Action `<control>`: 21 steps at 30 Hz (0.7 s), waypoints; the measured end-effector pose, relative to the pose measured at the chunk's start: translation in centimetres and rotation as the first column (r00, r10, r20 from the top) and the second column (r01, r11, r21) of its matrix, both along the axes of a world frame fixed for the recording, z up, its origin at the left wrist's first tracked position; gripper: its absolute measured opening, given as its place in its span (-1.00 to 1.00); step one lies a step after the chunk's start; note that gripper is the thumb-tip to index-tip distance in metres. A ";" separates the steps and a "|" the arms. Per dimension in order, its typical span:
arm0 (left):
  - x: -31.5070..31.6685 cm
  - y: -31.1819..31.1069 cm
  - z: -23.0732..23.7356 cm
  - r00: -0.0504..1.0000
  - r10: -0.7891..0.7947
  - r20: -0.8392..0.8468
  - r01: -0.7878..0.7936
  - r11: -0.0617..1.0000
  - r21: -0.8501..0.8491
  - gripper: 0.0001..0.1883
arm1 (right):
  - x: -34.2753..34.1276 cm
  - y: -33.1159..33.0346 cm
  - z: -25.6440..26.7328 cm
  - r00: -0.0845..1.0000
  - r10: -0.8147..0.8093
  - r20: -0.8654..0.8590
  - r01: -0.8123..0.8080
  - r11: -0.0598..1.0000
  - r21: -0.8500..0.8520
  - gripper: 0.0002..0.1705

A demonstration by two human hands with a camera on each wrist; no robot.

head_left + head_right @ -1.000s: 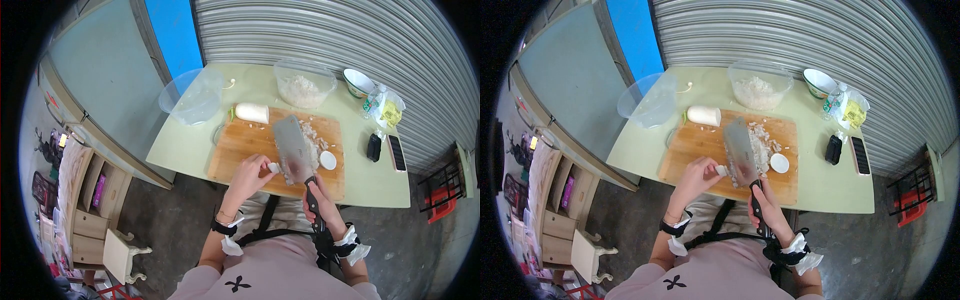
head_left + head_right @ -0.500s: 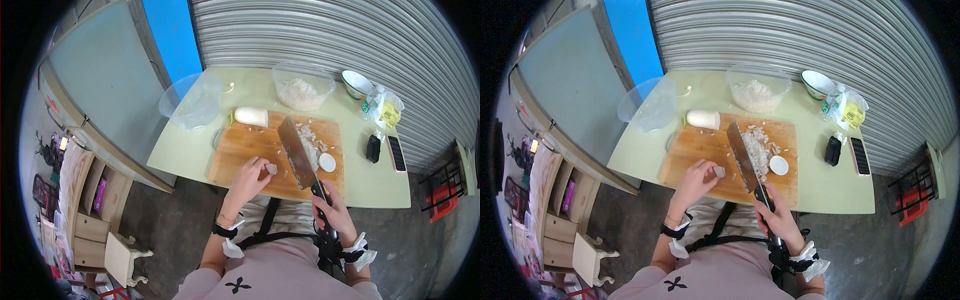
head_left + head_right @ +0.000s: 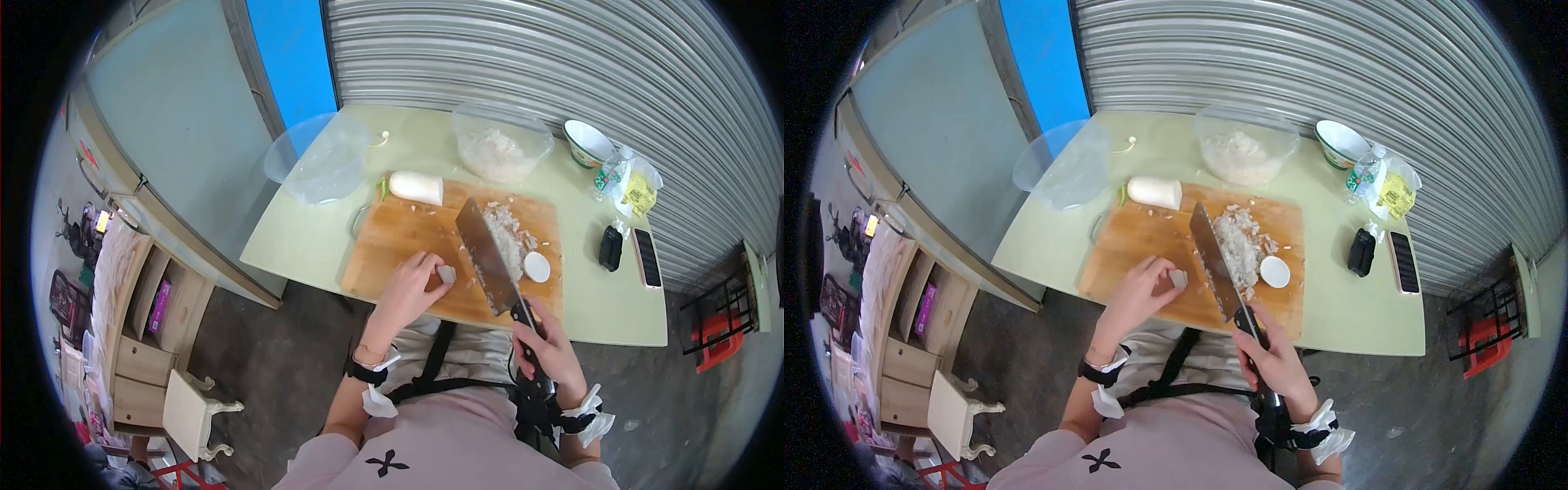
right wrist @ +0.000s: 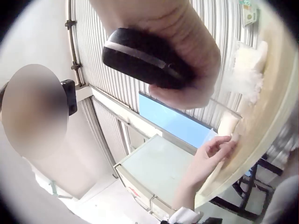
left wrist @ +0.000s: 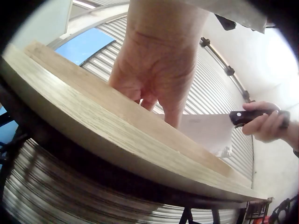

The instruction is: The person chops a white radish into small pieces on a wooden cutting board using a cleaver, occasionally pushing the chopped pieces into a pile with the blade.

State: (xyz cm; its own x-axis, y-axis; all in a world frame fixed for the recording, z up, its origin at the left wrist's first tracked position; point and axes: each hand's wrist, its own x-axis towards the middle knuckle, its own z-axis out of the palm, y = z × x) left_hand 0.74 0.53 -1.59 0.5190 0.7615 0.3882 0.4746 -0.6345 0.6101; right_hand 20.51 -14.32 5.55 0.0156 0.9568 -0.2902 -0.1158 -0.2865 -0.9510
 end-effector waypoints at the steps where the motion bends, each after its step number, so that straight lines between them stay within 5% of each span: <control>1: 0.1 0.1 -0.2 1.000 0.001 0.020 -0.001 1.000 0.014 -0.71 | 0.1 -0.1 0.2 1.000 0.006 -0.003 -0.006 1.000 0.027 -0.50; 12: 0.6 1.0 -0.7 0.999 0.029 0.039 -0.031 0.998 0.048 -0.66 | -0.1 0.9 -1.0 0.998 0.021 -0.053 -0.021 1.000 -0.008 -0.47; 21: 0.8 1.1 -1.1 0.997 0.023 0.074 -0.028 0.997 0.068 -0.69 | -0.2 0.9 -2.0 0.997 0.039 0.073 -0.042 0.998 0.036 -0.47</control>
State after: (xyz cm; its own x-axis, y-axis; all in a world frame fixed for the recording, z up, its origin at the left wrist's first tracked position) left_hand 1.58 1.58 -2.65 0.4680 0.7444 0.4763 0.4469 -0.6643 0.5992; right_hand 20.32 -13.39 3.57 -0.0040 0.9673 -0.2536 -0.0355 -0.2535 -0.9667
